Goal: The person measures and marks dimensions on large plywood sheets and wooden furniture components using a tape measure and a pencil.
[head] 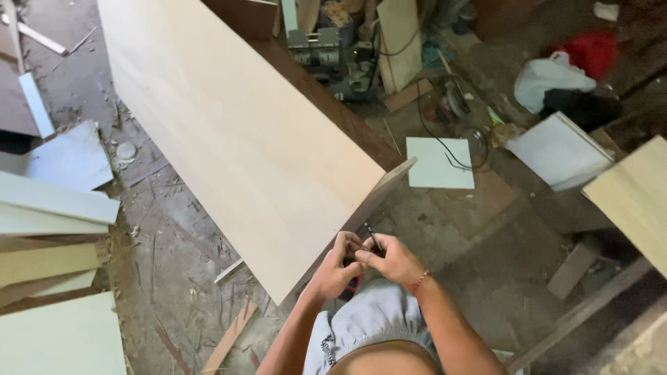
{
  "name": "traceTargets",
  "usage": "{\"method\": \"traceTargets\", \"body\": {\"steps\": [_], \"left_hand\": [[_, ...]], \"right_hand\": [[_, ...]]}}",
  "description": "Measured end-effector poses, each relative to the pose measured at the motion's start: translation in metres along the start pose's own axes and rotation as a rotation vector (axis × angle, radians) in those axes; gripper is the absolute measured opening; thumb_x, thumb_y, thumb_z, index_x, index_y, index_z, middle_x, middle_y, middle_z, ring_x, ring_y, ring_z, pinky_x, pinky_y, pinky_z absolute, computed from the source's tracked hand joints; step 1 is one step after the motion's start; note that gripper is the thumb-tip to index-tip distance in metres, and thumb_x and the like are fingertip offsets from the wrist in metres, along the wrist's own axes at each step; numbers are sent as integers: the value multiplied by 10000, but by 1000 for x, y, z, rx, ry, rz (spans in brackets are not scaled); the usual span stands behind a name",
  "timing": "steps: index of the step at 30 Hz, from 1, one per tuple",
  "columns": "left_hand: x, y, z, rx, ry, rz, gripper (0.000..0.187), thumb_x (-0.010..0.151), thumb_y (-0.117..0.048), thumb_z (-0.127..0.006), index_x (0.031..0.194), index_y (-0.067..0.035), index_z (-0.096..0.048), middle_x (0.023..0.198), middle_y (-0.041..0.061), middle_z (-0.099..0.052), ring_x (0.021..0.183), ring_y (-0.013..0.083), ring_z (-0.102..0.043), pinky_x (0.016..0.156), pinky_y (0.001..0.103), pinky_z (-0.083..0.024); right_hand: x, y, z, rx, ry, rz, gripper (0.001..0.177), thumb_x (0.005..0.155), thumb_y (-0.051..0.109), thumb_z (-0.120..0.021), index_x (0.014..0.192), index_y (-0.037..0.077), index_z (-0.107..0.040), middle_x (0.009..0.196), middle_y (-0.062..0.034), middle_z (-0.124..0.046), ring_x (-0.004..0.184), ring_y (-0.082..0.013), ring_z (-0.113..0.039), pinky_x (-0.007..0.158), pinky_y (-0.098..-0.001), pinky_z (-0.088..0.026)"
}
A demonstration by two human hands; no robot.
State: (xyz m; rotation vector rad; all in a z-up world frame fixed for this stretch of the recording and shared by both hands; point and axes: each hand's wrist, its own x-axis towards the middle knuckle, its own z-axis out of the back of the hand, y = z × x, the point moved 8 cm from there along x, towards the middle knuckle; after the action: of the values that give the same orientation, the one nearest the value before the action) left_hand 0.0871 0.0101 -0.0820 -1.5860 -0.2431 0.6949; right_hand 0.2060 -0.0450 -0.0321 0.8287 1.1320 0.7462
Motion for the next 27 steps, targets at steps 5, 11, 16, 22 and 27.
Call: {"method": "traceTargets", "body": {"steps": [5, 11, 16, 22, 27], "left_hand": [[40, -19, -44, -161, -192, -68, 161, 996, -299, -580, 943, -147, -575, 807, 18, -589, 734, 146, -547, 714, 306, -466], [131, -14, -114, -628, -572, -118, 325, 1040, -300, -543, 772, -131, -612, 701, -45, -510, 640, 60, -416, 610, 222, -356], [163, -50, -148, -1207, -882, -124, 304, 1036, -214, -537, 1112, 15, -722, 977, 97, -727, 868, 146, -639, 801, 256, -524], [201, -39, -176, -1596, -1064, -3, 201, 1028, -313, -595, 903, -163, -642, 731, 26, -596, 600, 127, -545, 532, 270, -438], [213, -61, -173, -944, -1191, 153, 364, 988, -375, -613, 746, -120, -708, 774, -62, -656, 761, 67, -524, 733, 246, -395]], "right_hand": [[62, -4, 87, 140, -3, 138, 132, 874, 173, -766, 855, 90, -665, 671, 33, -560, 582, -60, -464, 498, -205, -367], [88, 15, 157, -14, 222, 253, 208, 907, 223, -714, 1019, 55, -667, 760, 16, -551, 654, -81, -484, 588, -240, -413], [62, 48, 175, -313, 368, 533, 407, 885, 413, -618, 1145, 103, -657, 927, 4, -552, 602, -72, -418, 591, -240, -409], [85, 42, 197, -528, 657, 182, 768, 869, 374, -613, 1565, 243, -318, 1201, -29, -691, 925, -138, -665, 910, -275, -508], [145, 63, 250, -589, 934, -88, 554, 833, 116, -621, 1386, 77, -628, 752, -73, -693, 525, -99, -442, 420, -230, -354]]}}
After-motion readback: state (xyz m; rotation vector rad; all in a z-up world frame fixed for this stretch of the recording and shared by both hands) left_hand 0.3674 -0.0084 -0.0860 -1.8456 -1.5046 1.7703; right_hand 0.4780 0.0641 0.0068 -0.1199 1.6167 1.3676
